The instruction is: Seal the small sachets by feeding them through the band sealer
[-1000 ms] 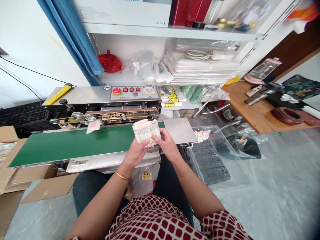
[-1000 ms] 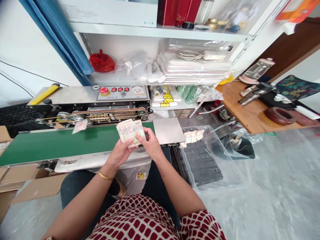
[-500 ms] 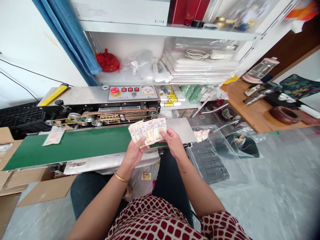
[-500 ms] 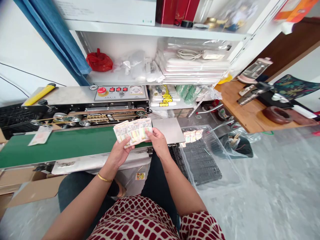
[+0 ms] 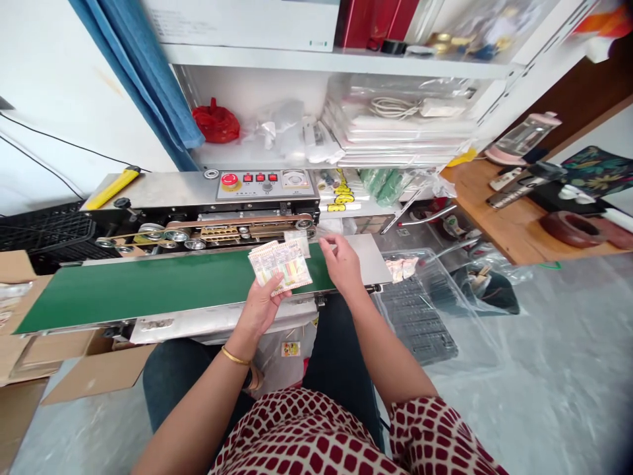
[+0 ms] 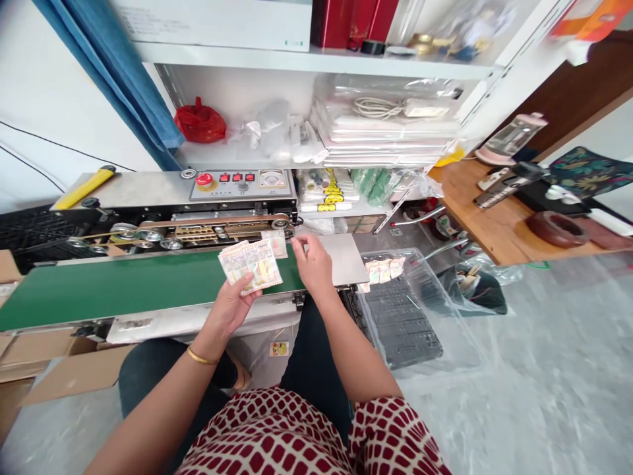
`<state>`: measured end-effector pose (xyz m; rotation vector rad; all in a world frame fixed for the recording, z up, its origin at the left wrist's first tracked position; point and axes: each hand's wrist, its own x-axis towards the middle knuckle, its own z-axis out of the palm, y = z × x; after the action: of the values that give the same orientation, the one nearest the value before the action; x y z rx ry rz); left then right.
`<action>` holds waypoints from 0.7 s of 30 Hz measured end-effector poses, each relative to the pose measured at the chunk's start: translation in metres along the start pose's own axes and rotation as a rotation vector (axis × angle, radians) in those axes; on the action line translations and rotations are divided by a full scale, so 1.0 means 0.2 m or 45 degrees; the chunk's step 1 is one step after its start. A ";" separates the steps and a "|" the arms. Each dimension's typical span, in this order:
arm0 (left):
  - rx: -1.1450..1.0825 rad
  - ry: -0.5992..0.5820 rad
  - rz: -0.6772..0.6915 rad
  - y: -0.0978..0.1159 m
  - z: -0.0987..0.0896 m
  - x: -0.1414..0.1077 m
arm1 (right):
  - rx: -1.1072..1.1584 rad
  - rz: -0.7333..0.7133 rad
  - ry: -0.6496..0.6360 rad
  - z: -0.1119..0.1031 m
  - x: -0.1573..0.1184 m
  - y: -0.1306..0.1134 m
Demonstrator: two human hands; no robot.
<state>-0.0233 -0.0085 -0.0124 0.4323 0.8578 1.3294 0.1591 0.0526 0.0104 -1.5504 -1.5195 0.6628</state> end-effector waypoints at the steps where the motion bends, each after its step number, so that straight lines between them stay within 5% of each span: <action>1: 0.002 -0.009 -0.003 0.00 0.01 0.00 | 0.119 -0.020 -0.127 0.00 -0.05 -0.02; 3: 0.010 -0.029 -0.011 -0.01 0.02 0.01 | 0.350 -0.035 -0.439 0.01 -0.13 -0.05; 5: 0.016 -0.033 -0.013 -0.02 0.03 0.01 | 0.483 0.015 -0.555 0.02 -0.18 -0.04; 9: 0.024 -0.001 -0.016 -0.02 0.01 0.00 | 0.595 0.360 -0.270 -0.01 -0.12 0.08; 12: 0.029 0.011 -0.011 -0.01 0.00 -0.01 | 0.608 0.459 -0.211 -0.04 0.02 0.16; 16: 0.037 0.013 -0.014 0.01 0.01 -0.02 | 0.406 0.388 -0.288 -0.02 0.14 0.16; 21: 0.088 -0.035 -0.017 0.01 0.05 -0.02 | 0.042 0.087 -0.014 0.00 0.04 0.03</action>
<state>-0.0179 -0.0103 -0.0031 0.4970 0.8848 1.2816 0.1630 0.0600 0.0075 -1.5818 -1.4616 0.7326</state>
